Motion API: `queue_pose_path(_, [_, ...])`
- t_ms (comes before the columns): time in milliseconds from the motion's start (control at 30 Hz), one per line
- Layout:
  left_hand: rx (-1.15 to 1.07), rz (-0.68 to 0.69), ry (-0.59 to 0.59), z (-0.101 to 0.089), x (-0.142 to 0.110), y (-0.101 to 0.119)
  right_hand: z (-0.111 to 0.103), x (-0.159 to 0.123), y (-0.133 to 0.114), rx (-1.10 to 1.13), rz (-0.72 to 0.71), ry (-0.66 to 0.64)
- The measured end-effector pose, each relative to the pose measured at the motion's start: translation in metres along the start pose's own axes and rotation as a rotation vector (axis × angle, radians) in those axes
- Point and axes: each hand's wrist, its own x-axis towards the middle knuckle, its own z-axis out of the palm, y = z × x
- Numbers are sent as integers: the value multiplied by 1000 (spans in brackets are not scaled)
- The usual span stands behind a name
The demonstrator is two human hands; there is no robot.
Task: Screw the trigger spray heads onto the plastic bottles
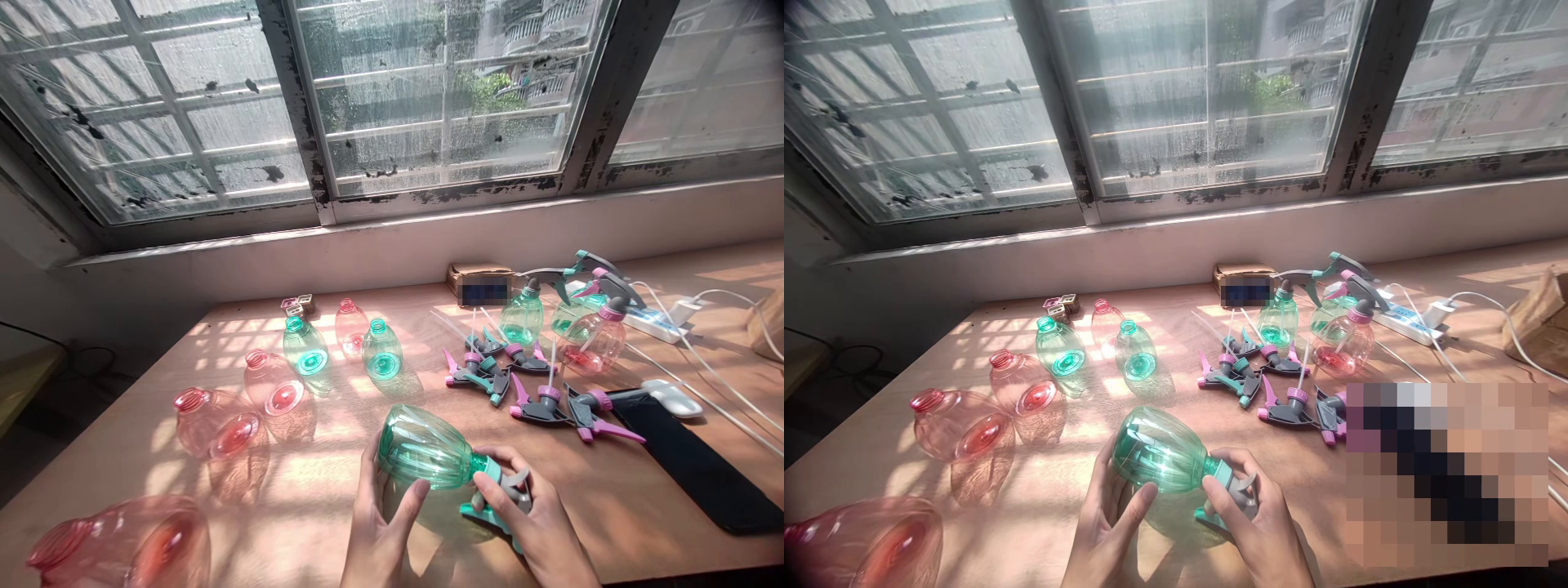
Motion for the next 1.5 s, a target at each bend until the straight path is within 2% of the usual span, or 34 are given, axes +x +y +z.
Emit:
queue_pose_path(500, [28,5,30,2,0,-1,14,-8,-20,68,-13,129])
queue_pose_path(1067, [38,21,11,0,0,-2,12,-6,-16,110,-35,108])
queue_pose_path(1300, [47,17,3,1,0,0,3,-2,-5,64,-15,2])
queue_pose_path(1500, [28,26,12,2,0,-2,10,-6,-12,94,-30,107])
